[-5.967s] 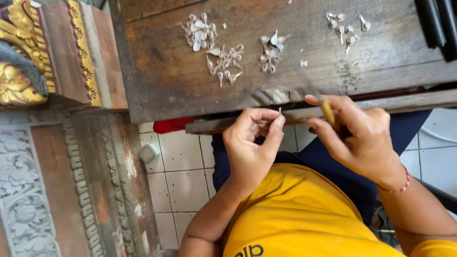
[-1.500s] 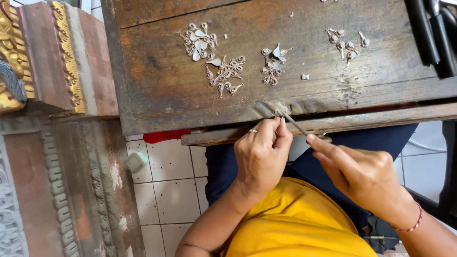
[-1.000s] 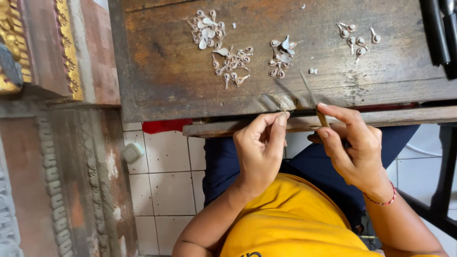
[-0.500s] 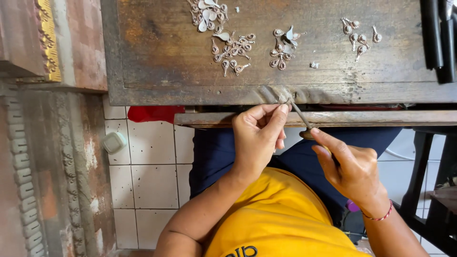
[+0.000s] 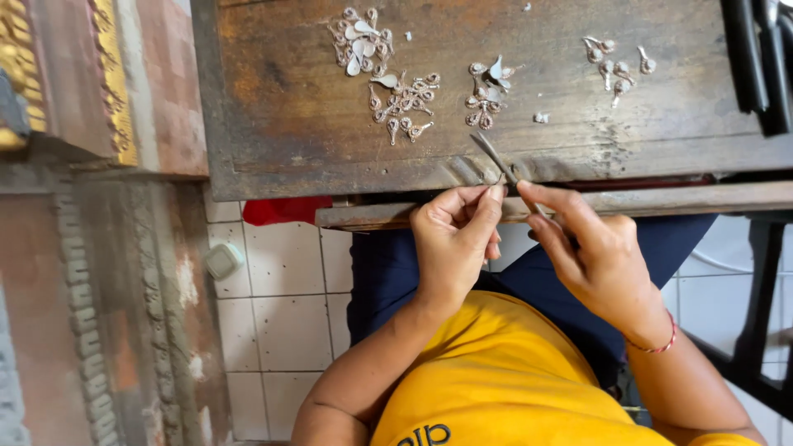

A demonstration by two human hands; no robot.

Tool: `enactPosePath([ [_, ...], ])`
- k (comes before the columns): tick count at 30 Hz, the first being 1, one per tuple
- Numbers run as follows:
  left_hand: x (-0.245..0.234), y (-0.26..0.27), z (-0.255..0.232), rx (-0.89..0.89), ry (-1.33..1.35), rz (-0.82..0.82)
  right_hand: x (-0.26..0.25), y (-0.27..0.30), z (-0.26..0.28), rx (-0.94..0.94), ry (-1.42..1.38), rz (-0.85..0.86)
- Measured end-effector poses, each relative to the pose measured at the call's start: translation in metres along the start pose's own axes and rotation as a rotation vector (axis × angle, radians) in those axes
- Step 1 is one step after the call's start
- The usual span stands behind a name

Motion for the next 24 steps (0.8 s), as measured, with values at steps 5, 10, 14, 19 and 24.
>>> enactPosePath([
  [5,0.002,0.014,-0.028,-0.009,-0.145,0.041,-0.014,-0.003,0.013,0.07,-0.232,-0.079],
  [10,0.005,0.03,-0.04,0.005,-0.165,0.073,-0.014,-0.001,0.017,0.017,-0.195,-0.227],
  [14,0.008,0.04,-0.053,0.157,-0.093,0.124,-0.022,-0.006,0.028,-0.132,-0.348,-0.34],
  [19,0.013,0.042,-0.055,0.225,-0.065,0.185,-0.032,-0.006,0.04,-0.217,-0.329,-0.359],
  [24,0.017,0.048,-0.057,0.253,-0.044,0.224,-0.028,0.006,0.028,-0.197,-0.334,-0.341],
])
Point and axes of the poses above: each hand's wrist, its own y-axis away from the middle knuckle, its own x-axis out of the palm, z = x × y, the point moved 2 cm from there along -y, towards the middle knuckle, and after that the axes turned 4 degrees about -z, right-handed, at the moved point
